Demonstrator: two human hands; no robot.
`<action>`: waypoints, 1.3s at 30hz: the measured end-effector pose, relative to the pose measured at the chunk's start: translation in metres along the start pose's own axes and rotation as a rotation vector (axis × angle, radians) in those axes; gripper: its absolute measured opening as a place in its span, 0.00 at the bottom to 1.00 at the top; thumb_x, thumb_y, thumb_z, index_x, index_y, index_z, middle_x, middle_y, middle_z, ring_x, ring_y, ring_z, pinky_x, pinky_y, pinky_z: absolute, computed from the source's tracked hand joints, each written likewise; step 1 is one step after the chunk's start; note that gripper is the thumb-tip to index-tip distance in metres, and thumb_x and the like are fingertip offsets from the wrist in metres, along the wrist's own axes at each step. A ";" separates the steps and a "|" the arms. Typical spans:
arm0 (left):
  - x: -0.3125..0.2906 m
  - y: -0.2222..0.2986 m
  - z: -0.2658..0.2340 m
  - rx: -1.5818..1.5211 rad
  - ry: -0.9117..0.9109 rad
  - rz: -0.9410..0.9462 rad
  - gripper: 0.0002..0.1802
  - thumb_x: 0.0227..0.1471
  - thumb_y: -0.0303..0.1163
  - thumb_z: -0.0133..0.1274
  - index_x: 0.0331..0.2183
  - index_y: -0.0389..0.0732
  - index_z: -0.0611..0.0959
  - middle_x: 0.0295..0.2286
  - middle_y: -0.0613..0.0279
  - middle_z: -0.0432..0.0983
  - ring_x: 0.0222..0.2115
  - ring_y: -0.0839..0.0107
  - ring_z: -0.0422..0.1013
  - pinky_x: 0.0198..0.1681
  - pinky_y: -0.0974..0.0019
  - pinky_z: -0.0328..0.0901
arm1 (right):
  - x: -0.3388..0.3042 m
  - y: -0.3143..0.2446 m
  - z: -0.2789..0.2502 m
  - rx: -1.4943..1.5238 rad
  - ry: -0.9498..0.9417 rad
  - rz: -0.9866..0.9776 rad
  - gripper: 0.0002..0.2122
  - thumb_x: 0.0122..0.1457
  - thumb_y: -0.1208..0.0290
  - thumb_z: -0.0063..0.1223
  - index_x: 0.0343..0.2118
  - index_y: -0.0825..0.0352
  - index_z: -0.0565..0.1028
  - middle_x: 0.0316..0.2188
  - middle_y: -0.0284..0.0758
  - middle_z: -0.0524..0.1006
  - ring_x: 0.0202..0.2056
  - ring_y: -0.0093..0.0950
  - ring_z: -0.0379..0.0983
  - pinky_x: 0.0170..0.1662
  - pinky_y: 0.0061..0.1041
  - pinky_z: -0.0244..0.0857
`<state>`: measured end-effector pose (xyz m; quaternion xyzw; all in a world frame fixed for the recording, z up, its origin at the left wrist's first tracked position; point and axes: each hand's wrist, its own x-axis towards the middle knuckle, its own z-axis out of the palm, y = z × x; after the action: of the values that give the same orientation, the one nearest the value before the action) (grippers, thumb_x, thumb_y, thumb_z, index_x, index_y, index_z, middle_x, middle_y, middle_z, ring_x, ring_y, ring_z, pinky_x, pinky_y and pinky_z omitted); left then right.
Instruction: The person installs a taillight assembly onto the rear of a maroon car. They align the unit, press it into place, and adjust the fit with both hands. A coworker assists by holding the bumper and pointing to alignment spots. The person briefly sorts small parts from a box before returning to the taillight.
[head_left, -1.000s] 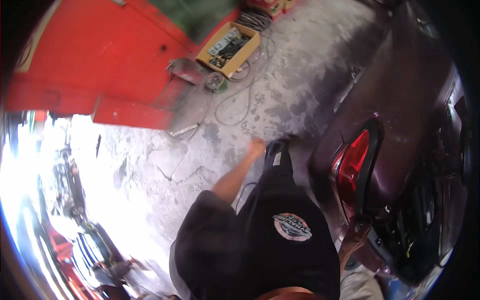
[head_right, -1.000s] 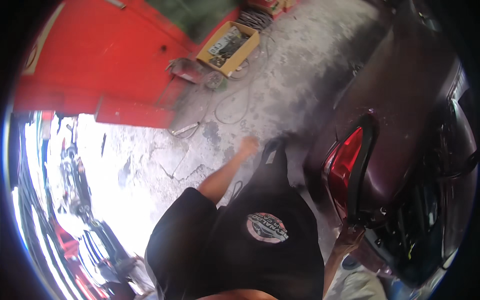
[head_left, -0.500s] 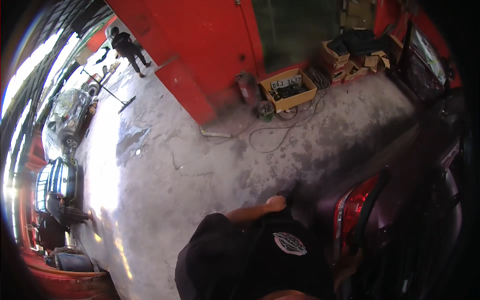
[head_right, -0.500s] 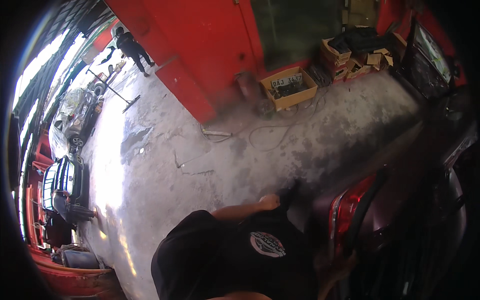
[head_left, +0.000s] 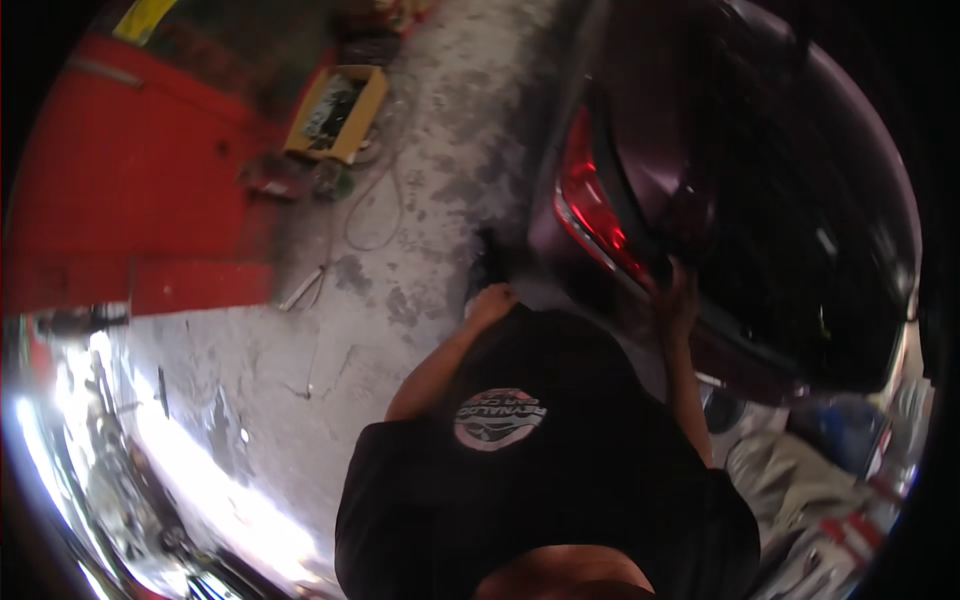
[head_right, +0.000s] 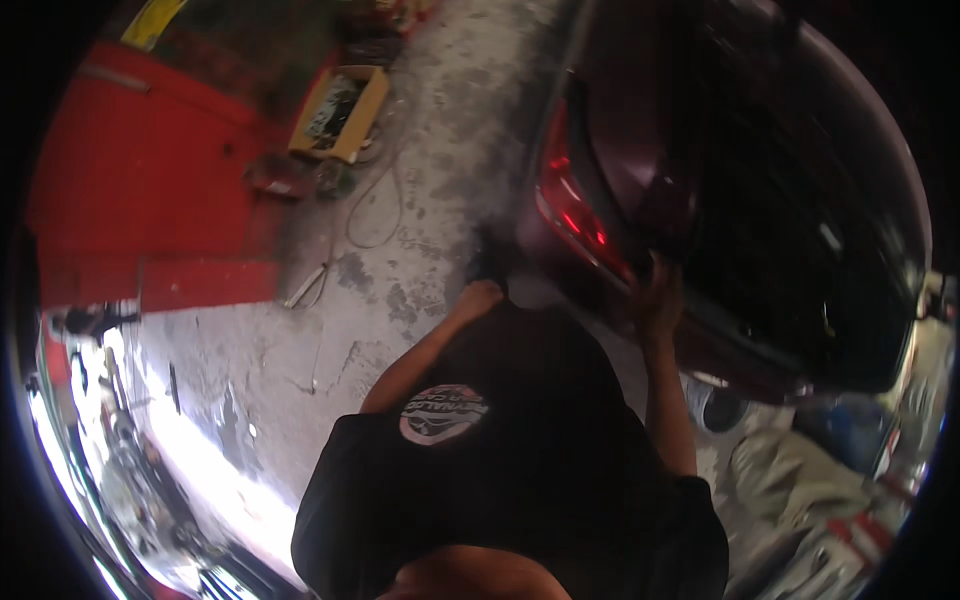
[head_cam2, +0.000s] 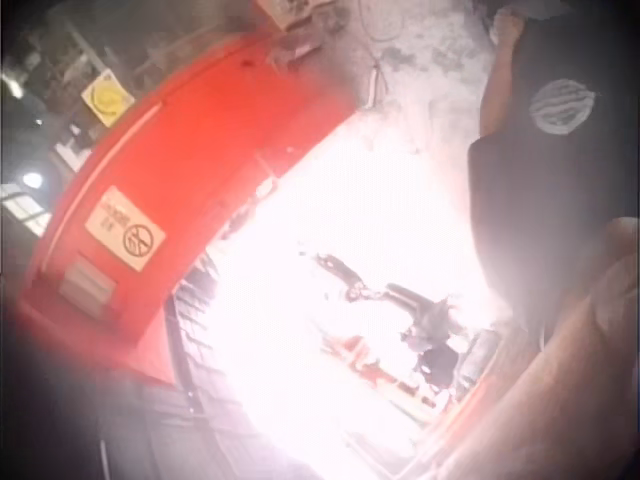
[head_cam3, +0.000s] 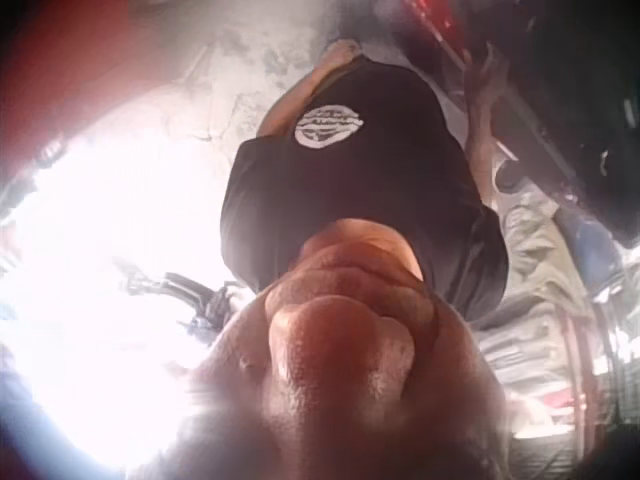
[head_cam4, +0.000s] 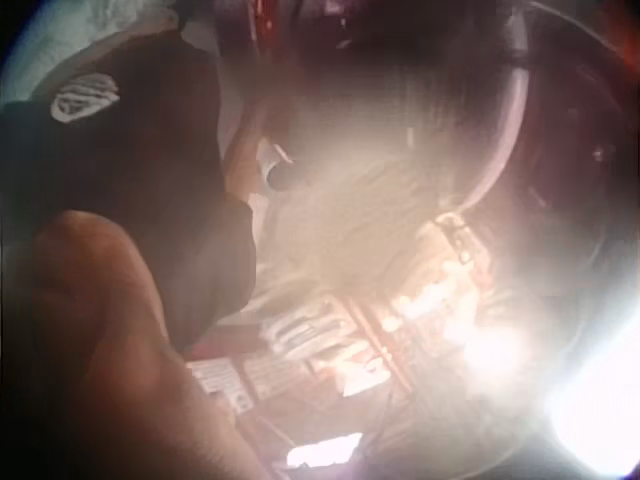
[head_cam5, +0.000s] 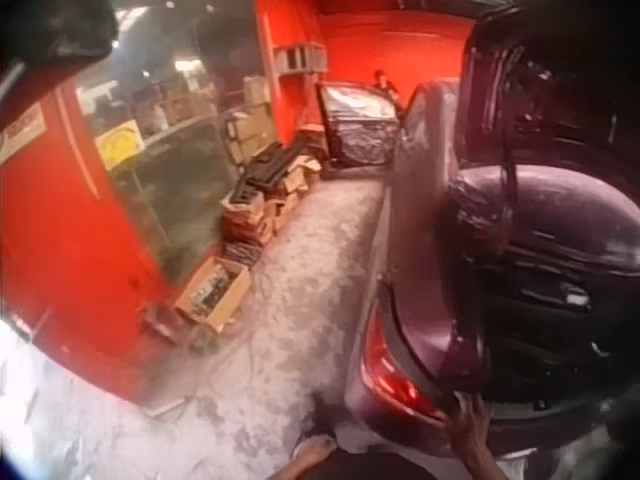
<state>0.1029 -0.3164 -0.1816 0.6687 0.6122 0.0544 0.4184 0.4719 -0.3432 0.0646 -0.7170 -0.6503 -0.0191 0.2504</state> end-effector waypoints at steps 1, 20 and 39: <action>-0.004 0.032 -0.009 -0.058 -0.072 -0.057 0.17 0.54 0.44 0.58 0.41 0.47 0.88 0.42 0.50 0.83 0.47 0.50 0.78 0.53 0.50 0.70 | -0.008 0.009 -0.005 -0.027 0.008 0.018 0.26 0.58 0.61 0.65 0.58 0.63 0.71 0.50 0.48 0.75 0.52 0.52 0.73 0.52 0.45 0.69; 0.019 0.017 -0.019 -0.184 -0.152 0.077 0.16 0.56 0.37 0.59 0.42 0.35 0.86 0.37 0.47 0.84 0.43 0.56 0.80 0.48 0.59 0.71 | -0.052 0.015 0.013 0.153 0.083 0.328 0.32 0.59 0.63 0.66 0.63 0.67 0.63 0.55 0.50 0.74 0.54 0.50 0.74 0.52 0.42 0.70; 0.018 0.023 -0.037 -0.481 -0.258 -0.099 0.16 0.62 0.32 0.56 0.47 0.32 0.83 0.36 0.55 0.83 0.34 0.71 0.78 0.40 0.70 0.73 | -0.091 0.032 0.051 0.488 0.204 0.573 0.39 0.59 0.60 0.67 0.68 0.68 0.57 0.58 0.49 0.73 0.59 0.42 0.71 0.56 0.38 0.68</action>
<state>0.1034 -0.2802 -0.1506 0.5210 0.5553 0.0921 0.6416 0.4732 -0.4082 -0.0227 -0.7834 -0.3809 0.1359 0.4720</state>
